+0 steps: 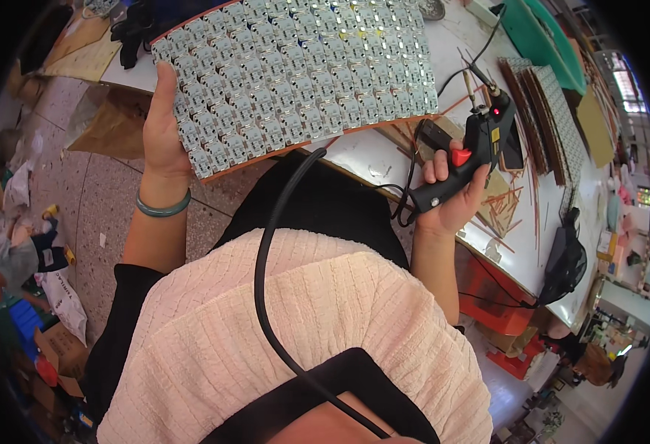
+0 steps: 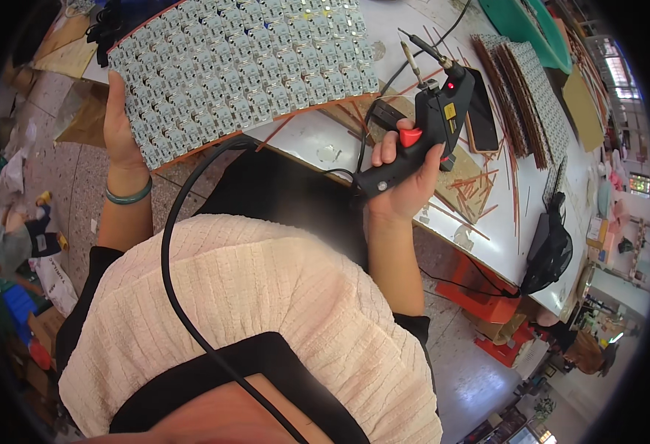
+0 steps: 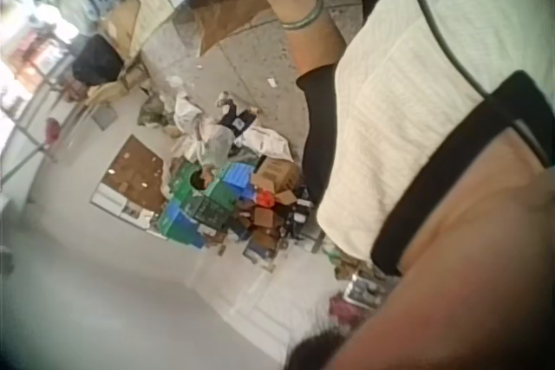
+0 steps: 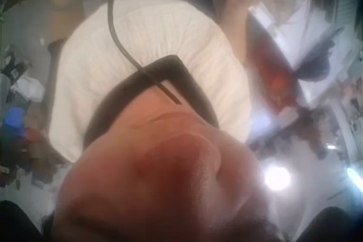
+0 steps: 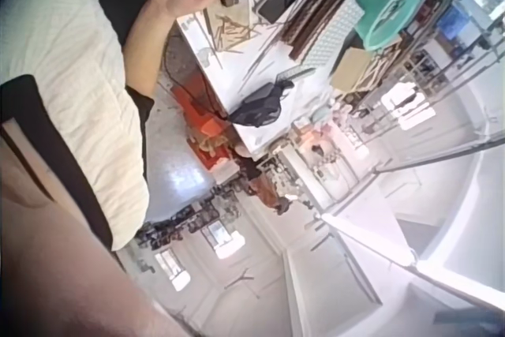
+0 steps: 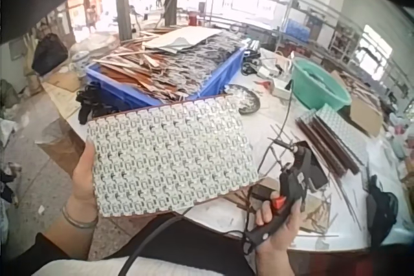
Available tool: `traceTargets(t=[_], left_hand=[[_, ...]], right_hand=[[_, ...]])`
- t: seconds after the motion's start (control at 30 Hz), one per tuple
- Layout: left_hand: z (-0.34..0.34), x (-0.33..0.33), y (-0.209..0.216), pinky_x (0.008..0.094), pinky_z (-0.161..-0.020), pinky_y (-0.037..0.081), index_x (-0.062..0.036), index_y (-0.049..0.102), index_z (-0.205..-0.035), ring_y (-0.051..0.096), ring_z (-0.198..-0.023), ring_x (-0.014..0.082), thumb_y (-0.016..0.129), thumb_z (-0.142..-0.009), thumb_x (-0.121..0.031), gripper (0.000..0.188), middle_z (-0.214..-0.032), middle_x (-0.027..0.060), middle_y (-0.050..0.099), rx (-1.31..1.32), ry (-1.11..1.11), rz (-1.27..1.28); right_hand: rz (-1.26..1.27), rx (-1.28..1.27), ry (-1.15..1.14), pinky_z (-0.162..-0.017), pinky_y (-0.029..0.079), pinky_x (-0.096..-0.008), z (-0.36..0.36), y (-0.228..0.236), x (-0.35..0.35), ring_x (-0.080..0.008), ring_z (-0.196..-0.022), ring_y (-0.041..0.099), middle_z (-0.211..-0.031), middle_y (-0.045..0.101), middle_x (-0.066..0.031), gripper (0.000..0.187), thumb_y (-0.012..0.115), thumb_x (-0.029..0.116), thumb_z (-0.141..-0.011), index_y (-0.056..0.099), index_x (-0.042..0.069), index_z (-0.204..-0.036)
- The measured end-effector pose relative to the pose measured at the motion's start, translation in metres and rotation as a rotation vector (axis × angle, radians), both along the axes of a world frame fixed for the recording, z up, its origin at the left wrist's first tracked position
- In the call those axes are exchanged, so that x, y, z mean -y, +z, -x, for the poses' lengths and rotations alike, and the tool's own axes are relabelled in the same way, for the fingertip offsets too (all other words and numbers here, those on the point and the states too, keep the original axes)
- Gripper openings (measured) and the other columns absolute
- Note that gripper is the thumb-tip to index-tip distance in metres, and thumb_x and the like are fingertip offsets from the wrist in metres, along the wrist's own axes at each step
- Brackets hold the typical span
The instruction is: Assembling and inspecting sheets of small metal electronic components at a workbench, including writing notes and using a glue gun.
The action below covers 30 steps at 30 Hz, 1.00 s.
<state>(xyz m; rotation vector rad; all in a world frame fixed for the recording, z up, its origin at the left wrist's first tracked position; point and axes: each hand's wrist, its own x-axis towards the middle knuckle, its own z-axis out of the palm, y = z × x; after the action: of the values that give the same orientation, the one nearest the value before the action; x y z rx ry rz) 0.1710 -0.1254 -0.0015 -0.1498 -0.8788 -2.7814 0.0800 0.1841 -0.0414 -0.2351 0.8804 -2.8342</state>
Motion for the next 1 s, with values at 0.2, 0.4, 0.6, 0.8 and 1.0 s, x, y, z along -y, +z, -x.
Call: traceTargets(t=[0.2,0.4,0.6,0.8,1.0], left_hand=[[0.001,0.002,0.0,0.0405,-0.094,0.044,-0.0011,0.034,-0.133,0.051,-0.115,0.0274,0.037,-0.095,-0.04,0.054,-0.129,0.0162,0.047,0.034,0.034,0.049],[0.0,0.001,0.002,0.0398,-0.094,0.044,-0.0011,0.035,-0.132,0.051,-0.114,0.0271,0.037,-0.095,-0.04,0.054,-0.128,0.0157,0.047,0.054,0.041,0.104],[0.002,0.003,0.001,0.0403,-0.097,0.041,-0.0007,0.033,-0.133,0.049,-0.116,0.0275,0.037,-0.095,-0.041,0.056,-0.13,0.0155,0.045,0.062,0.04,0.067],[-0.003,0.011,0.006,0.0391,-0.099,0.038,0.0006,0.031,-0.134,0.047,-0.118,0.027,0.037,-0.095,-0.041,0.057,-0.132,0.0152,0.044,0.078,0.132,0.109],[-0.005,0.022,0.001,0.0381,-0.1,0.036,0.0012,0.031,-0.134,0.046,-0.117,0.0262,0.038,-0.095,-0.041,0.058,-0.132,0.0145,0.043,0.084,0.242,0.162]], right_hand=[[0.014,0.013,-0.007,-0.054,0.04,-0.0269,0.001,-0.003,-0.001,-0.0145,-0.064,0.044,-0.101,0.055,-0.0097,0.042,0.037,0.039,-0.095,0.047,0.004,-0.116],[0.019,0.012,-0.001,-0.055,0.04,-0.0269,0.001,-0.002,0.0,-0.0145,-0.064,0.044,-0.102,0.055,-0.0099,0.043,0.037,0.04,-0.095,0.047,0.004,-0.116],[0.015,-0.008,-0.003,-0.055,0.038,-0.0265,0.0,-0.001,-0.001,-0.0142,-0.065,0.04,-0.103,0.053,-0.0095,0.042,0.04,0.038,-0.094,0.046,0.003,-0.117],[0.006,0.058,0.01,-0.057,0.043,-0.0287,0.009,0.01,0.001,-0.017,-0.069,0.05,-0.101,0.056,-0.0106,0.04,0.041,0.034,-0.093,0.048,0.001,-0.114],[-0.157,0.21,-0.206,-0.067,0.05,-0.0353,0.092,0.051,0.023,-0.022,-0.079,0.06,-0.092,0.061,-0.0113,0.032,0.046,0.028,-0.09,0.052,0.001,-0.106]])
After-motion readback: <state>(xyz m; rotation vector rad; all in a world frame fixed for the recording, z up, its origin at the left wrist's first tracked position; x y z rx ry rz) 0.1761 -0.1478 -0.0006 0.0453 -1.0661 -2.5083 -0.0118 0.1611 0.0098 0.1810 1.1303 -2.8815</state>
